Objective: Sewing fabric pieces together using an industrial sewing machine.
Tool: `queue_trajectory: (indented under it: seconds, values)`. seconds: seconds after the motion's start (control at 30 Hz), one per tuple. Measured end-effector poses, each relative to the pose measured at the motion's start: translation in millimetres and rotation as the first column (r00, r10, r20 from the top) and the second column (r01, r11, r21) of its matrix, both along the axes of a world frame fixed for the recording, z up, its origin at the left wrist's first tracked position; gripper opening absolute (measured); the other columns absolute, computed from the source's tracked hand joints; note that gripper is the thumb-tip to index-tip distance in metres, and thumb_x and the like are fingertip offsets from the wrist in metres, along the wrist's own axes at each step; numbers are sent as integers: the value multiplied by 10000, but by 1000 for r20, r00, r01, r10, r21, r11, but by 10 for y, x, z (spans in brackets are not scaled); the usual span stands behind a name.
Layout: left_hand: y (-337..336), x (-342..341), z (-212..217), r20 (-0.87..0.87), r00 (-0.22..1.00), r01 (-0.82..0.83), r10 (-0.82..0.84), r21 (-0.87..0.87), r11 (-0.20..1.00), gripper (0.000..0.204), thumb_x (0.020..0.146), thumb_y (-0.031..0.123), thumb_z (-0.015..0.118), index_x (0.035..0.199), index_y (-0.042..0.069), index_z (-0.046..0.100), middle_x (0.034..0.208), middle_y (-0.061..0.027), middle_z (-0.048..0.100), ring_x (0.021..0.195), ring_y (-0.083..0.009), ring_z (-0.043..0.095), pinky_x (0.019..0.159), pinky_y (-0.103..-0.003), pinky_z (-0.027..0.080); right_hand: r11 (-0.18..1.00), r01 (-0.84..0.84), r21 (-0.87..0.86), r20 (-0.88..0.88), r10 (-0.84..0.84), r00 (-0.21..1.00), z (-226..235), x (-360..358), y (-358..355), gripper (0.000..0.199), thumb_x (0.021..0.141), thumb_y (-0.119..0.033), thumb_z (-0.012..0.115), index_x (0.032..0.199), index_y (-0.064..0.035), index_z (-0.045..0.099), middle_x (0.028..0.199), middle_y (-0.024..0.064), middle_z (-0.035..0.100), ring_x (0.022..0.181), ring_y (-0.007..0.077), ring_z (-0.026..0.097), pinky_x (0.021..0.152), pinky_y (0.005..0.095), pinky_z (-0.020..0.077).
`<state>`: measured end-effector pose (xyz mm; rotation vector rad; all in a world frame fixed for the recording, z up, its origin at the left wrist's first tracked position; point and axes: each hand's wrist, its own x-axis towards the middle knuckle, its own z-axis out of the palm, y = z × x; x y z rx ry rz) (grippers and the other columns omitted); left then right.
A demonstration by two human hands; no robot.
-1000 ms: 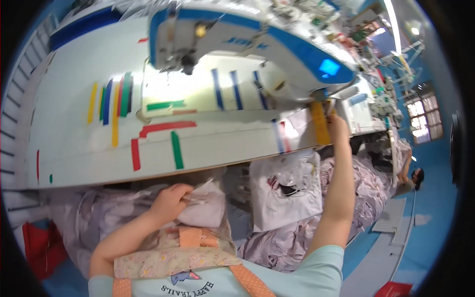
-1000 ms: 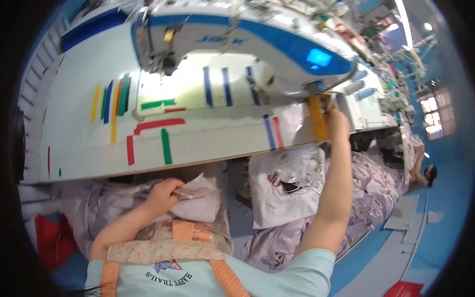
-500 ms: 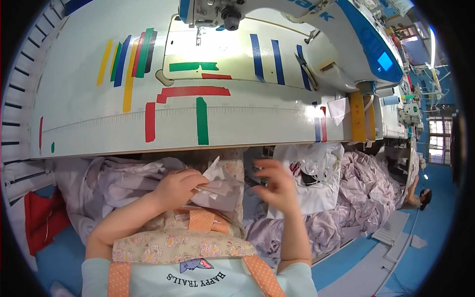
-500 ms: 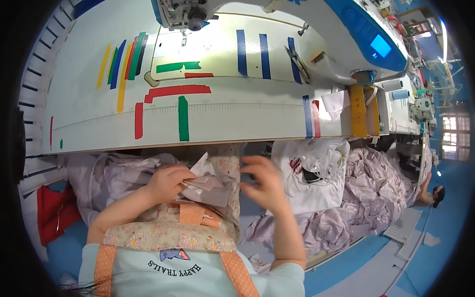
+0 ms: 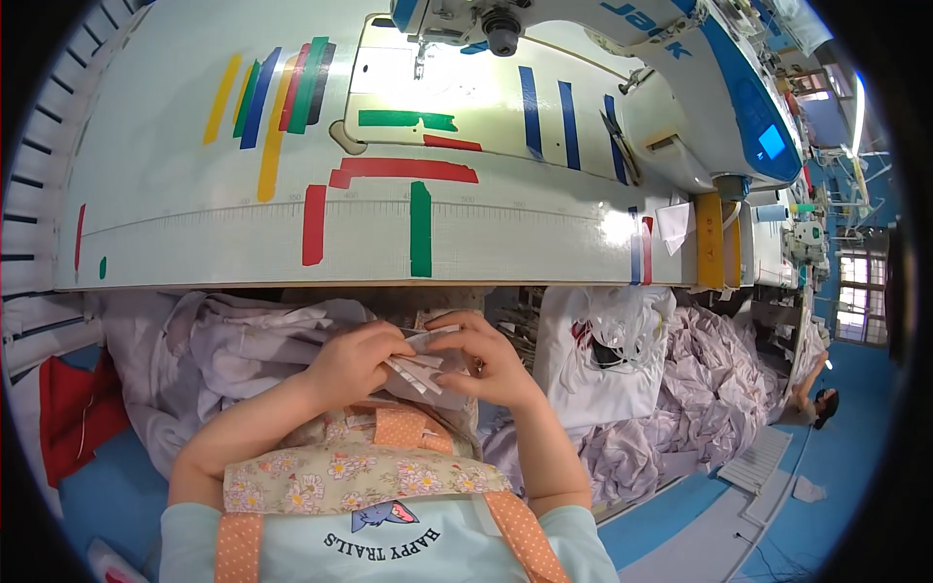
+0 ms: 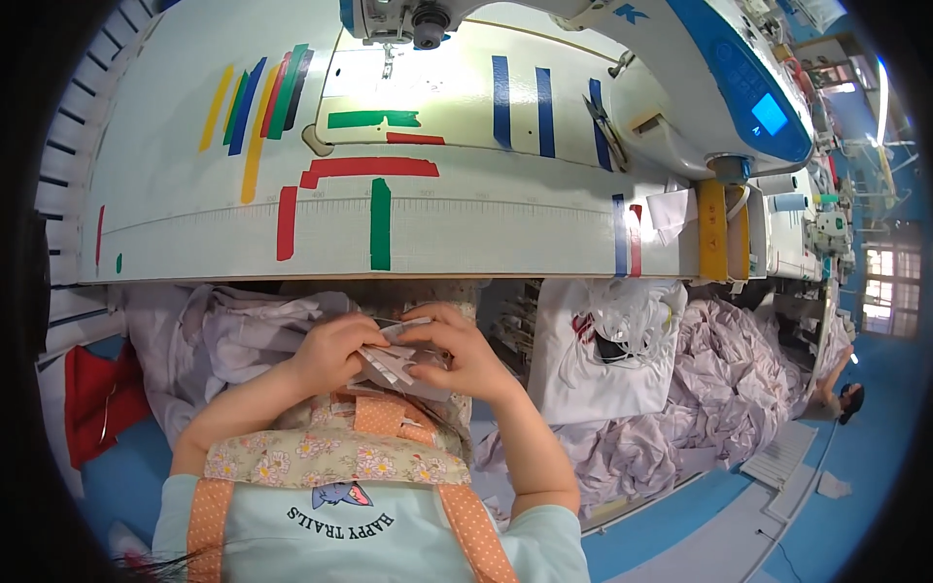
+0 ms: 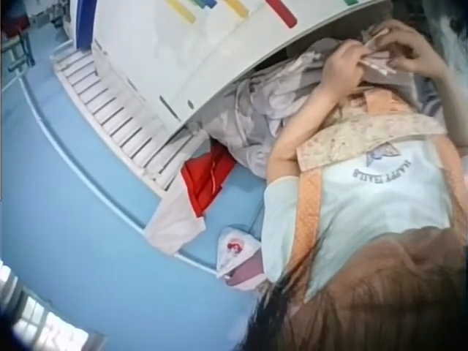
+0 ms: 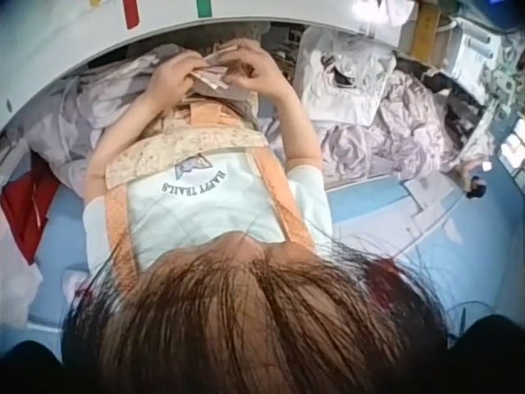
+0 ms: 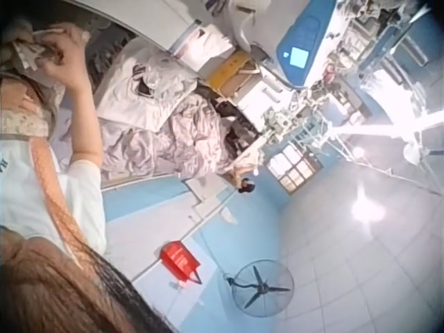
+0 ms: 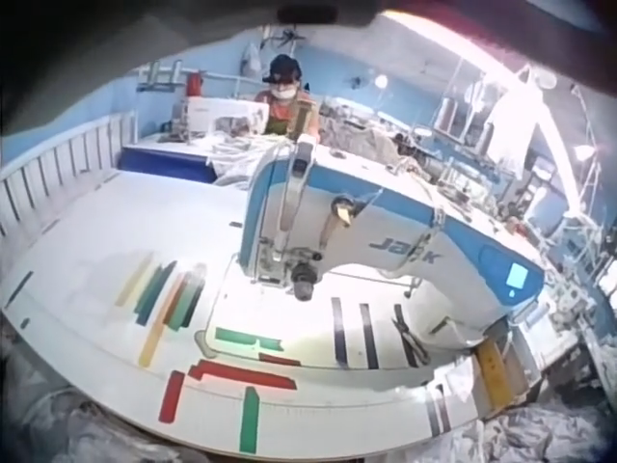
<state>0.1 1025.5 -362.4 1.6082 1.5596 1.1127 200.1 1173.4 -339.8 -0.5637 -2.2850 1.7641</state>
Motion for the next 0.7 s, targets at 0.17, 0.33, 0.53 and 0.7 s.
queue_trajectory:
  seconds: [0.17,0.33,0.53,0.7]
  values:
    - [10,4,2,-32,999,25,-25,-2,1000,292,719,-5,649,1001,70,668,989,-88,654,884,-281,665,743,-372,554,991,110,78,-26,-108,994,-70,-58,-110,252,732,-56,784,979,-61,730,1082,99,645,913,230,645,710,304,521]
    - [0,25,10,-57,998,-28,26,-38,999,228,742,64,698,969,61,672,972,-84,652,875,-286,662,749,-370,549,949,282,139,48,-290,956,-141,-30,-190,161,732,2,770,880,-28,714,1014,89,655,739,191,631,614,283,493]
    - [54,4,-25,-101,993,71,-67,43,997,196,743,108,731,922,59,666,947,-81,649,858,-285,659,725,-373,542,949,253,190,-81,-241,967,-109,15,-118,149,727,29,752,863,-16,709,1023,96,663,748,174,639,624,280,506]
    - [107,-29,-22,-117,985,138,-129,71,988,175,737,124,738,879,64,654,911,-80,638,837,-282,654,698,-379,538,960,221,174,-21,-221,975,-48,26,-96,152,728,40,736,869,-11,709,997,97,668,743,173,646,623,274,520]
